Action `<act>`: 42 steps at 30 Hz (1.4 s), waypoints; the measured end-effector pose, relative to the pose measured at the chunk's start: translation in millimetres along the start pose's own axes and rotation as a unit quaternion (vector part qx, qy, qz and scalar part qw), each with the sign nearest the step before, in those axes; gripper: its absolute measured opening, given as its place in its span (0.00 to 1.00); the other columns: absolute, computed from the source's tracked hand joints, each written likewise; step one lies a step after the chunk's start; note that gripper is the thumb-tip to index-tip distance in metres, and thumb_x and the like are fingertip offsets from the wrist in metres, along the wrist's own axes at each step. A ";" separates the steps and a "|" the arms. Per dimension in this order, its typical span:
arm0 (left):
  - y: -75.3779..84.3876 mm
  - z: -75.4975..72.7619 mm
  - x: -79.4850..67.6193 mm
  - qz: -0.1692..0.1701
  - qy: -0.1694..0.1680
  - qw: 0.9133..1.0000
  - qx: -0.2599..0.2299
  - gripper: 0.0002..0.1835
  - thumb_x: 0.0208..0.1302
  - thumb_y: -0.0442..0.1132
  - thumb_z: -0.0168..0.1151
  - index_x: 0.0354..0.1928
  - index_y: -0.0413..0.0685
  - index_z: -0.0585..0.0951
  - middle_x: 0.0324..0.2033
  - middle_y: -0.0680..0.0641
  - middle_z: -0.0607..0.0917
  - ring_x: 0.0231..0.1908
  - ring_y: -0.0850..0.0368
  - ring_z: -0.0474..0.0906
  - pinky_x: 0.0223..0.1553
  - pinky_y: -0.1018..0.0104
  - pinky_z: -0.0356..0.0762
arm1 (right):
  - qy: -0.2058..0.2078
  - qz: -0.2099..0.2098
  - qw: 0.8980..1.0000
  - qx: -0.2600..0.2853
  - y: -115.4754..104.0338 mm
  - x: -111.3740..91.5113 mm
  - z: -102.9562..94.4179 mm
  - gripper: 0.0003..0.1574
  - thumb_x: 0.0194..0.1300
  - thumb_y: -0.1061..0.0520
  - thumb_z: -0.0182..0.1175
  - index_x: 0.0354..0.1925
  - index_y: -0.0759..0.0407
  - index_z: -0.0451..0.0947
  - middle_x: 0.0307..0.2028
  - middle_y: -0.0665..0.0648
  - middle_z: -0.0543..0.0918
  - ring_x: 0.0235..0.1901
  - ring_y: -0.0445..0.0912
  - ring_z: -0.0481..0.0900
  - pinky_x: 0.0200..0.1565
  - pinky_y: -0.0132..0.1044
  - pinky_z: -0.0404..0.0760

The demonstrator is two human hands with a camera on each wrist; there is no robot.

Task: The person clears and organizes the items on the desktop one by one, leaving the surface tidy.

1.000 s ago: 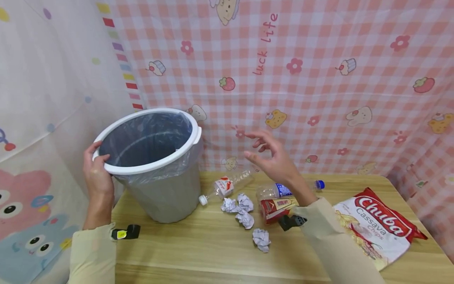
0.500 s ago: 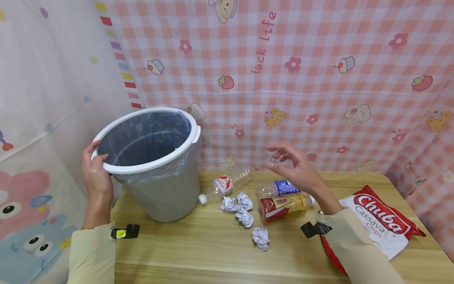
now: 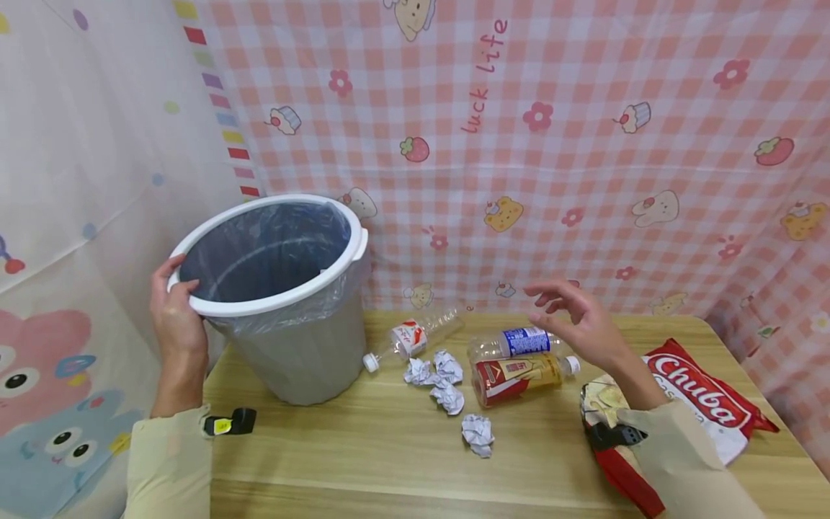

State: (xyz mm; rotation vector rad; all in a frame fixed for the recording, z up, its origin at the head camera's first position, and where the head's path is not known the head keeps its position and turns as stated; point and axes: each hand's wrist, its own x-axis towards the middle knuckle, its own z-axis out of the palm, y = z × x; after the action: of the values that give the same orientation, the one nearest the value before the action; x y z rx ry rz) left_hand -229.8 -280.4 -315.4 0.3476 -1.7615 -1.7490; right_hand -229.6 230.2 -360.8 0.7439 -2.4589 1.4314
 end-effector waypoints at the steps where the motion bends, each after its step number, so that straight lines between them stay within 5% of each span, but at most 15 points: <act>1: 0.3 0.0 -0.2 -0.001 -0.001 1.000 0.003 0.24 0.71 0.37 0.39 0.67 0.57 0.69 0.65 0.47 0.70 0.53 0.57 0.71 0.49 0.71 0.68 | 0.000 -0.002 1.000 -0.001 2.4 -2.7 -1.6 0.23 0.68 0.61 0.58 0.61 0.57 0.74 0.53 0.47 0.76 0.48 0.44 0.74 0.48 0.34 0.73; 23: 1.1 -0.6 1.0 0.002 0.004 1.000 -0.004 0.24 0.72 0.37 0.39 0.67 0.57 0.70 0.67 0.48 0.69 0.58 0.54 0.70 0.55 0.69 0.67 | -0.008 0.057 0.998 -0.013 63.8 -65.3 -32.8 0.23 0.71 0.62 0.57 0.63 0.62 0.71 0.51 0.36 0.78 0.47 0.37 0.76 0.45 0.28 0.74; 32: 0.1 -0.3 0.3 0.001 0.007 1.000 -0.018 0.24 0.71 0.36 0.39 0.66 0.55 0.70 0.66 0.46 0.70 0.55 0.56 0.72 0.50 0.72 0.68 | -0.039 0.186 0.982 0.023 94.4 -72.0 -27.5 0.29 0.72 0.52 0.57 0.67 0.61 0.67 0.58 0.52 0.74 0.49 0.39 0.76 0.44 0.42 0.79; 37: -1.7 -0.7 0.9 0.009 0.012 1.000 -0.023 0.24 0.71 0.34 0.39 0.65 0.52 0.71 0.64 0.45 0.71 0.50 0.58 0.73 0.46 0.72 0.69 | -0.060 0.211 0.975 0.035 106.4 -71.2 -19.7 0.34 0.71 0.52 0.58 0.69 0.62 0.64 0.66 0.69 0.67 0.53 0.55 0.75 0.46 0.50 0.77; 42: -2.5 -0.4 1.1 0.014 0.007 1.000 -0.014 0.24 0.71 0.34 0.39 0.66 0.53 0.70 0.64 0.45 0.71 0.50 0.59 0.72 0.47 0.72 0.68 | -0.066 0.229 0.971 0.032 115.4 -71.2 -12.2 0.36 0.69 0.49 0.61 0.70 0.60 0.64 0.68 0.69 0.65 0.59 0.65 0.70 0.48 0.52 0.76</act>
State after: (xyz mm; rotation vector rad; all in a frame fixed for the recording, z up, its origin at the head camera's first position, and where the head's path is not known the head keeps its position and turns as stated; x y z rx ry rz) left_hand -231.0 -281.6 -317.6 0.3218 -1.7229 -1.7459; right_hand -229.4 310.3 -470.9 0.2942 -2.8287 1.6628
